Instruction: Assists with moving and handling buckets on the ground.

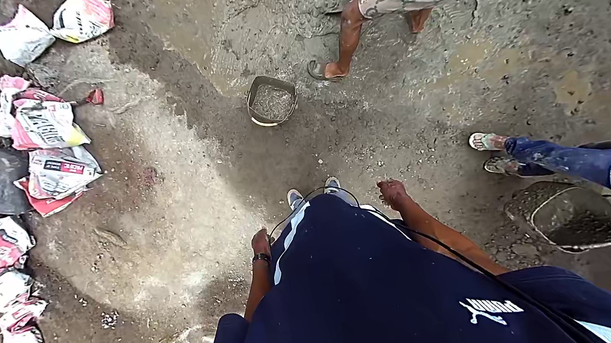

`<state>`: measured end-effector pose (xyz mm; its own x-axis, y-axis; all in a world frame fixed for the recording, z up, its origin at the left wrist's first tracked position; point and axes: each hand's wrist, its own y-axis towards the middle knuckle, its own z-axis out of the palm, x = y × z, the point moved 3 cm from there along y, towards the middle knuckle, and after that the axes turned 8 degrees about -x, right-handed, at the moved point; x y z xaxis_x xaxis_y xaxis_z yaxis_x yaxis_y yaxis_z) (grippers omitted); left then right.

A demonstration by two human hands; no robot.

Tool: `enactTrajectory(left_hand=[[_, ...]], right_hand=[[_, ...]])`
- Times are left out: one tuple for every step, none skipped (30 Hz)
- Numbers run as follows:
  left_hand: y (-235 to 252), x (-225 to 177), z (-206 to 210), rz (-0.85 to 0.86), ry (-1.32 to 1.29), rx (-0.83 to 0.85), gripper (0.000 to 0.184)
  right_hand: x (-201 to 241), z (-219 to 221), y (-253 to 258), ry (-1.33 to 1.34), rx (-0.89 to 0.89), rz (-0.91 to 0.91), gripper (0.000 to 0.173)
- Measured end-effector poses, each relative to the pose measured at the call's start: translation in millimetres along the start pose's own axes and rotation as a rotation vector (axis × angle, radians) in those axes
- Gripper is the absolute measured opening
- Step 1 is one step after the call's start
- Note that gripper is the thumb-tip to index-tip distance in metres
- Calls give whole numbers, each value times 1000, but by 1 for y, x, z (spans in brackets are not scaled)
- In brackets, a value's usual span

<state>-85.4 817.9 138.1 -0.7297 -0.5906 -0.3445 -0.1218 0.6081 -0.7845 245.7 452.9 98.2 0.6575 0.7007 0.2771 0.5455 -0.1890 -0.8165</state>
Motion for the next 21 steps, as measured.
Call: enactTrajectory(left_hand=[[0,1,0,-5,-5,-3,46],[1,2,1,-9,-6,-8,46],[2,3,1,-14,-5,-11,46],[2,3,1,-19,-2,-12,46],[1,3,1,-20,-1,-12,46],[0,1,0,-21,0,-12,46],[-1,0,0,-20,4,-12,45],[-2,0,-1,-17,4,-14,45],[-2,0,-1,-14,7,-17,44],[-3,0,-2,-12,14,-20,44],[-5,-1,-2,-14,20,-19,45],[-5,-2,-3,-16,20,-20,46],[-5,-2,-3,-17,18,-25,46],[-4,-2,-2,-16,16,-28,46],[-4,-2,-2,-10,16,-26,46],[-5,-3,-2,-2,14,-18,47],[-6,-4,-1,1,12,-14,47],[-6,-5,0,2,12,-11,47],[-6,-5,1,0,8,-11,47],[-6,-6,2,-5,0,-11,46],[-6,-7,3,-15,-14,-14,46]], right_hand=[[1,0,-1,0,3,1,43],[2,0,-1,1,2,2,43],[2,0,-1,0,2,3,44],[3,0,-1,-4,5,3,44],[3,0,-1,-3,7,4,44],[4,1,-1,0,6,6,44],[5,1,-1,-1,4,8,44],[5,2,0,-4,6,9,44],[4,3,2,-9,9,7,44],[4,3,3,-8,9,6,45],[4,4,3,-5,9,8,45],[4,3,3,-2,12,10,45],[3,4,3,2,11,10,45],[3,4,3,3,9,10,45],[3,3,2,2,8,8,45],[2,3,2,-1,6,3,45],[1,2,3,-1,7,2,45],[1,1,4,0,6,2,45],[0,1,4,1,7,6,45],[-1,0,5,2,9,10,45],[-1,0,5,3,13,13,45]])
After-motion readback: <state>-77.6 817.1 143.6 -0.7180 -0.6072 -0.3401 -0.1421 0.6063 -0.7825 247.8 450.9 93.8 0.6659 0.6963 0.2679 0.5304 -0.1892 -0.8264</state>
